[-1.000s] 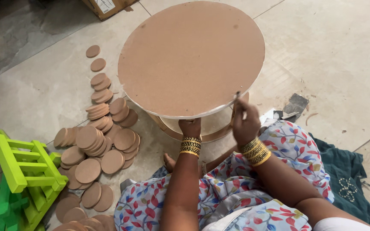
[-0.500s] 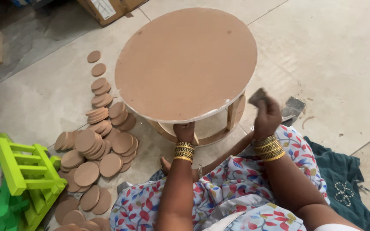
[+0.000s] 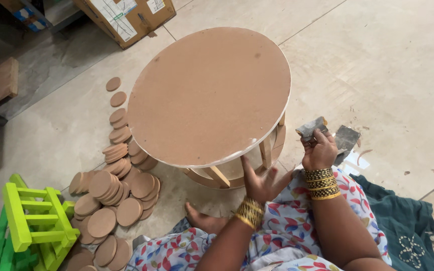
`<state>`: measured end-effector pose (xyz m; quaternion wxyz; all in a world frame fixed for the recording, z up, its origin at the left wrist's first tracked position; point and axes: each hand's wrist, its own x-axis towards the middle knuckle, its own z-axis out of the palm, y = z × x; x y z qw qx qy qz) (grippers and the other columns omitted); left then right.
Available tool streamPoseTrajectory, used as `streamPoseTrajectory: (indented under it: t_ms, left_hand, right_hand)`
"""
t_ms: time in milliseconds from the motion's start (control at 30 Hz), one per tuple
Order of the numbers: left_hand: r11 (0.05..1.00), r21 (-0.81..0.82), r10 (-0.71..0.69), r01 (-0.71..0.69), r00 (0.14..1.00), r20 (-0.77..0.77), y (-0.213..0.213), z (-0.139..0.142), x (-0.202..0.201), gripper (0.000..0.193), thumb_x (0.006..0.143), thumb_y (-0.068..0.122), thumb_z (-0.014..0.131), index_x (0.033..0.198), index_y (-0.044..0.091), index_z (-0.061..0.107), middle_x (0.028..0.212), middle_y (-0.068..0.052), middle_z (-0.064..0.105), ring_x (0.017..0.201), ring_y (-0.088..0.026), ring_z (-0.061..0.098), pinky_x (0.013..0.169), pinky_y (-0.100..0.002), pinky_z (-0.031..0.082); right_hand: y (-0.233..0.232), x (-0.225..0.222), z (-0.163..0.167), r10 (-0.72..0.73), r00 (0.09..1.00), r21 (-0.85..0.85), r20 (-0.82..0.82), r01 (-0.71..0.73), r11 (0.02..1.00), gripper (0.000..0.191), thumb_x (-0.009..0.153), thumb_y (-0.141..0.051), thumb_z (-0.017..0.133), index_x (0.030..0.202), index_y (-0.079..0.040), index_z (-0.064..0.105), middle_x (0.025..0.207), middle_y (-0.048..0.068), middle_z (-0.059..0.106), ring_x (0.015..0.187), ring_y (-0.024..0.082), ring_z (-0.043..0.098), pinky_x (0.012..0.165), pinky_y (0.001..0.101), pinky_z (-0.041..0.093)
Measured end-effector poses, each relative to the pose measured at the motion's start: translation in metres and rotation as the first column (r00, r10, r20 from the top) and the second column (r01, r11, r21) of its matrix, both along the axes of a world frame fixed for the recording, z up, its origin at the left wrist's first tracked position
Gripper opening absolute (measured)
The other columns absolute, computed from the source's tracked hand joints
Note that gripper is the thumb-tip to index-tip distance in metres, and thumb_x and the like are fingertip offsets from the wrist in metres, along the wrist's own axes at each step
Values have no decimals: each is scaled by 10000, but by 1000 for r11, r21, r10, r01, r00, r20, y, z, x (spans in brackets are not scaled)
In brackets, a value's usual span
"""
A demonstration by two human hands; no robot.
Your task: The person sits on the floor holding a round wooden tabletop on their lap and sands its edge with a piece of sandpaper, rotating the tabletop to work around the rim. They occasionally reposition the sandpaper in their hand and continue sanding the edge.
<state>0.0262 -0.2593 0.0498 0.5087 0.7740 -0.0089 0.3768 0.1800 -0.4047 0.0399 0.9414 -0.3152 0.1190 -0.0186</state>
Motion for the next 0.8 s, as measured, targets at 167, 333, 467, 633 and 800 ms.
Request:
streamPoseTrajectory:
  t_ms: [167,333,467,633,800]
  left_hand:
    - [239,-960,84,148,982,172,11,34,63,573,879,174,762,1323,6,440,1222,-121,524,1128,-255,498,963,-393,413]
    - [72,-972,55,224,972,228,19,45,66,366,791,27,772,1126,68,631,996,-26,690,956,-162,643,859,-318,519]
    - [61,-977,-39,206,978,204,32,30,54,181,815,-34,759,953,39,667,946,-57,695,944,-185,661,908,-335,531]
    - [104,-966,-120,237,967,224,43,12,41,100,821,-34,749,885,29,704,914,-85,719,922,-194,679,903,-336,533]
    - [119,-970,-211,213,960,185,65,-8,3,69,808,-29,724,871,-4,724,912,-112,735,923,-208,686,896,-334,536]
  right_hand:
    - [-6,1,0,53,998,11,-26,-52,999,101,1022,-61,553,1091,-56,626,919,58,694,757,182,682,716,356,596]
    - [-6,3,0,101,994,51,-29,-100,994,119,1021,-64,541,1095,-32,629,939,69,702,784,184,686,724,341,587]
    - [2,-1,0,101,994,24,-42,-100,995,105,1020,-57,556,1098,-38,624,930,61,693,788,180,686,722,342,591]
    - [3,-3,6,72,997,-3,-32,-72,997,130,1006,-52,560,1101,-38,647,929,58,704,765,169,687,697,329,593]
    - [-3,-1,8,1,998,-28,-58,-2,1000,153,992,-53,563,1111,-61,659,925,41,713,759,158,689,680,315,572]
